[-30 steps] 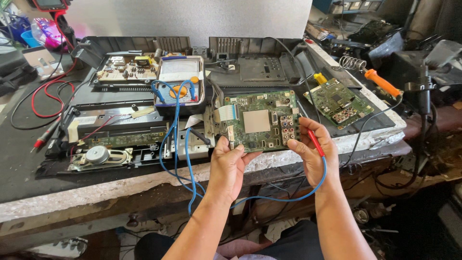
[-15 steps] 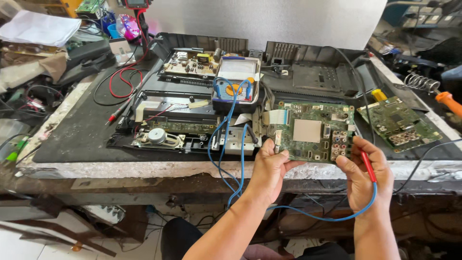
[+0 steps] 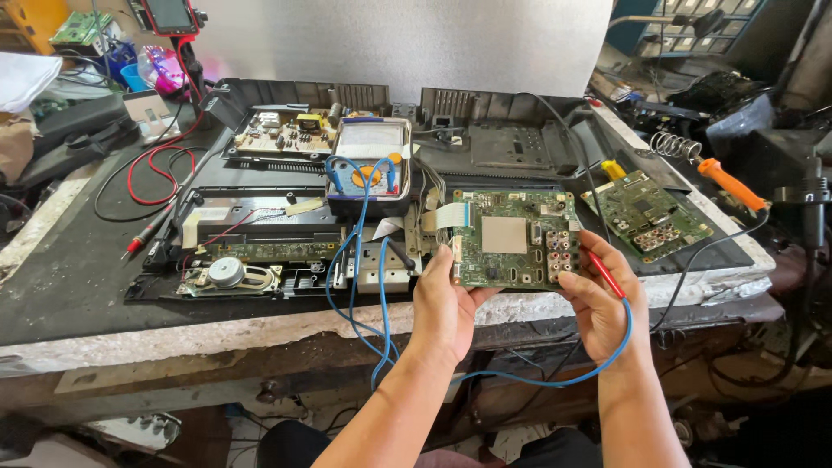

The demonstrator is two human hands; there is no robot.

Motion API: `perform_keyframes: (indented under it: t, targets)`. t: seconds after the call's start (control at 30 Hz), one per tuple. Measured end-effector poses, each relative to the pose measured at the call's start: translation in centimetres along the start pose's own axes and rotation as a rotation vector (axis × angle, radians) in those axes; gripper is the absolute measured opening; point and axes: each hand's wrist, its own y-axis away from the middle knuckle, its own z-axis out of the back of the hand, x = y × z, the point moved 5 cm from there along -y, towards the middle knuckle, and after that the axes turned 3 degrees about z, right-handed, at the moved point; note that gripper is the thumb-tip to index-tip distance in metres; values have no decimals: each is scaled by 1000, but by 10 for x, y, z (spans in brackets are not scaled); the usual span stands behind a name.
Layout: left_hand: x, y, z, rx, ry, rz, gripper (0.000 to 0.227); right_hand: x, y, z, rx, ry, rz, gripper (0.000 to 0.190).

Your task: The person removes internal circuit boards from a disassembled television, lifts the television chassis to check the screen, and uses a multimeter to test components on the boards.

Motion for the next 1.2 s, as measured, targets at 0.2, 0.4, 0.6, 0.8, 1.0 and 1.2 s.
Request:
perform_keyframes:
  t: [0.2,0.4,0.6,0.8,1.0,1.2]
  targets:
    - [2,-5,3,31,-13,15,35,5,-15,2,76,30,-63,70]
    - [10,-20,16,1,6,-30,28,26,-8,-14,80,161,-40,76]
    - [5,-11,14,-12,-31,-69,27,32,-4,-17,98,250,-65,77]
    - [-2,11,5,-4,-9,-54,27,16,15,-9,20,162,-71,80]
    - [17,-1,47,-15,-40,-119,38,1,37,1,-29,143,-47,84]
    - [13,11,34,-101,-57,-54,96,11,52,-16,-58,131,-125,83]
